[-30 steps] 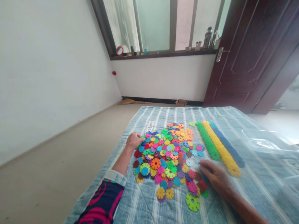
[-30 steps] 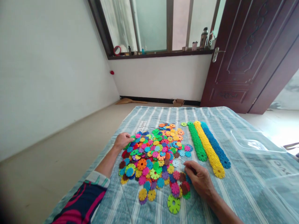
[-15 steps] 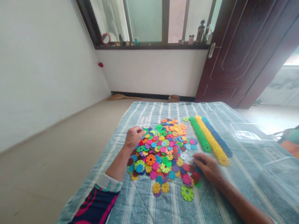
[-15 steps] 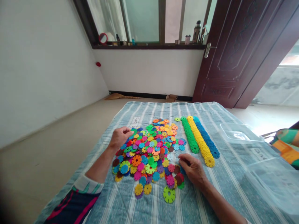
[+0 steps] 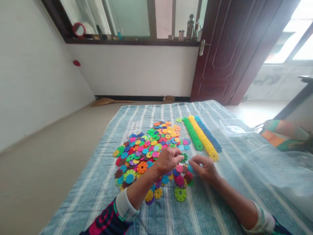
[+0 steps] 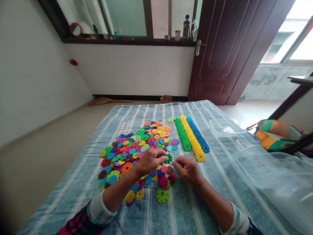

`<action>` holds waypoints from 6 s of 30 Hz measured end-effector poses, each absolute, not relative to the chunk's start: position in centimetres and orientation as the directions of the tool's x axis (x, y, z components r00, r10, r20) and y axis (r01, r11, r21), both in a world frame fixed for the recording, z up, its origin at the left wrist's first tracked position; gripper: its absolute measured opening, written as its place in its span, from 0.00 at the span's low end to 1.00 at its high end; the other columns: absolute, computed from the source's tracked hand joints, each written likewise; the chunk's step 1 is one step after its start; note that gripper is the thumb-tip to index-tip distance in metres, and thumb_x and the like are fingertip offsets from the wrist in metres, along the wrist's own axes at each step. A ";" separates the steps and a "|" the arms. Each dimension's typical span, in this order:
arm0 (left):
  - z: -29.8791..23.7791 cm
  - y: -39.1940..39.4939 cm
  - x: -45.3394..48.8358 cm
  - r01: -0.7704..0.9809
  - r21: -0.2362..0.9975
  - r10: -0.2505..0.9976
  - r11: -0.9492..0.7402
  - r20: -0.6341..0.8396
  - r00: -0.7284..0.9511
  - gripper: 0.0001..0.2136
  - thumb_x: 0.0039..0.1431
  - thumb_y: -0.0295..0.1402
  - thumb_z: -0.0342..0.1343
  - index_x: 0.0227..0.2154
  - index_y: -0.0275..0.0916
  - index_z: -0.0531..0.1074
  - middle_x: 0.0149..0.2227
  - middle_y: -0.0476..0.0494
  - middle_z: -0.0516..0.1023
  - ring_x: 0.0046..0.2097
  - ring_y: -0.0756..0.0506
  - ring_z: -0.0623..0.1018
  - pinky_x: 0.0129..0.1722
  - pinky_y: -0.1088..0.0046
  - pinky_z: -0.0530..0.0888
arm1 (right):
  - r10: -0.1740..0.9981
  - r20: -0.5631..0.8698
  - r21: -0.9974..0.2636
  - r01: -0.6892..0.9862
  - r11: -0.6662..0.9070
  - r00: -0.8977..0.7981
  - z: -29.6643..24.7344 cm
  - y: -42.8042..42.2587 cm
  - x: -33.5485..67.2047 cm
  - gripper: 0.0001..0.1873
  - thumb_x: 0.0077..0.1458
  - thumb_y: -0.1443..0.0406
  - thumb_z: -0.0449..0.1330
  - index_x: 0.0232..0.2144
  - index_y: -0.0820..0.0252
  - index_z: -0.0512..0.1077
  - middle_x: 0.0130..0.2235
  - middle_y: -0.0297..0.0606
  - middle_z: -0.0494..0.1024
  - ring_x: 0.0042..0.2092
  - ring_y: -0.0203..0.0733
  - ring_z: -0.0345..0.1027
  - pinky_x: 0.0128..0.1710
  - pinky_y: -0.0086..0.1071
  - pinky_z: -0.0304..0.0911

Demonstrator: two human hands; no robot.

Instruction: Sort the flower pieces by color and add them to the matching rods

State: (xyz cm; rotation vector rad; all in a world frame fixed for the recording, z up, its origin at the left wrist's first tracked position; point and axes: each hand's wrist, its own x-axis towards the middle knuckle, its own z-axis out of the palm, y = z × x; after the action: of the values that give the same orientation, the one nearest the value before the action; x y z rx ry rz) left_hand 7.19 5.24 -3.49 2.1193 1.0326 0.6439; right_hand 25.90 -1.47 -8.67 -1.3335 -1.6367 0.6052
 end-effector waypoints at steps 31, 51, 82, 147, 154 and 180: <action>-5.0 8.7 19.1 0.826 0.246 0.851 -0.506 -0.015 0.526 0.16 0.60 0.41 0.56 0.48 0.37 0.70 0.41 0.36 0.82 0.45 0.38 0.81 0.40 0.67 0.73 | 0.921 0.243 -0.890 0.308 0.336 -0.303 -9.7 -0.8 25.2 0.15 0.53 0.65 0.57 0.18 0.59 0.60 0.19 0.27 0.61 0.22 0.29 0.50 0.21 0.26 0.46; -4.9 8.2 18.9 0.794 0.288 0.831 -0.535 0.013 0.555 0.13 0.62 0.41 0.54 0.44 0.39 0.72 0.38 0.38 0.82 0.43 0.39 0.81 0.38 0.68 0.73 | 0.929 0.202 -0.892 0.334 0.306 -0.310 -9.9 -1.3 25.3 0.16 0.58 0.60 0.56 0.20 0.60 0.67 0.20 0.31 0.68 0.22 0.30 0.57 0.22 0.26 0.50; -5.8 9.7 -14.0 0.890 0.410 0.948 0.198 0.151 -0.281 0.15 0.48 0.41 0.59 0.36 0.40 0.80 0.41 0.44 0.82 0.41 0.44 0.79 0.42 0.74 0.72 | 0.977 -0.112 -0.908 0.419 -0.026 -0.182 -8.3 -2.1 25.9 0.25 0.51 0.44 0.62 0.23 0.58 0.77 0.21 0.36 0.75 0.24 0.37 0.68 0.23 0.28 0.62; -2.7 1.3 2.3 0.277 0.874 0.901 -0.400 0.321 0.291 0.07 0.53 0.35 0.61 0.24 0.38 0.77 0.23 0.50 0.77 0.25 0.51 0.73 0.26 0.79 0.70 | 0.953 0.186 -0.916 0.307 0.257 -0.240 -4.1 -0.7 21.2 0.11 0.57 0.63 0.57 0.27 0.62 0.74 0.21 0.29 0.69 0.22 0.30 0.59 0.21 0.24 0.52; -2.8 0.8 2.8 0.280 0.879 0.906 -0.385 0.302 0.298 0.07 0.54 0.36 0.60 0.25 0.39 0.78 0.24 0.50 0.79 0.26 0.50 0.76 0.28 0.79 0.72 | 0.910 0.220 -0.861 0.368 0.350 -0.351 -3.2 -0.4 22.4 0.11 0.57 0.63 0.56 0.26 0.62 0.74 0.22 0.31 0.70 0.24 0.31 0.61 0.25 0.25 0.55; -4.8 11.0 -15.0 0.777 0.593 0.852 0.212 0.277 -0.444 0.11 0.49 0.37 0.58 0.32 0.36 0.77 0.28 0.49 0.80 0.36 0.43 0.78 0.38 0.72 0.71 | 0.998 0.048 0.030 0.999 -0.035 0.034 -3.6 3.6 32.8 0.15 0.61 0.62 0.54 0.44 0.53 0.79 0.33 0.43 0.82 0.35 0.46 0.75 0.28 0.31 0.55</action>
State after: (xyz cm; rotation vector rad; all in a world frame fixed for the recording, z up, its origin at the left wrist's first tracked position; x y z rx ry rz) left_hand -14.95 11.04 -4.79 1.5930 2.3579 1.0480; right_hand 32.80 3.61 -3.61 -2.2504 -2.1743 -0.0866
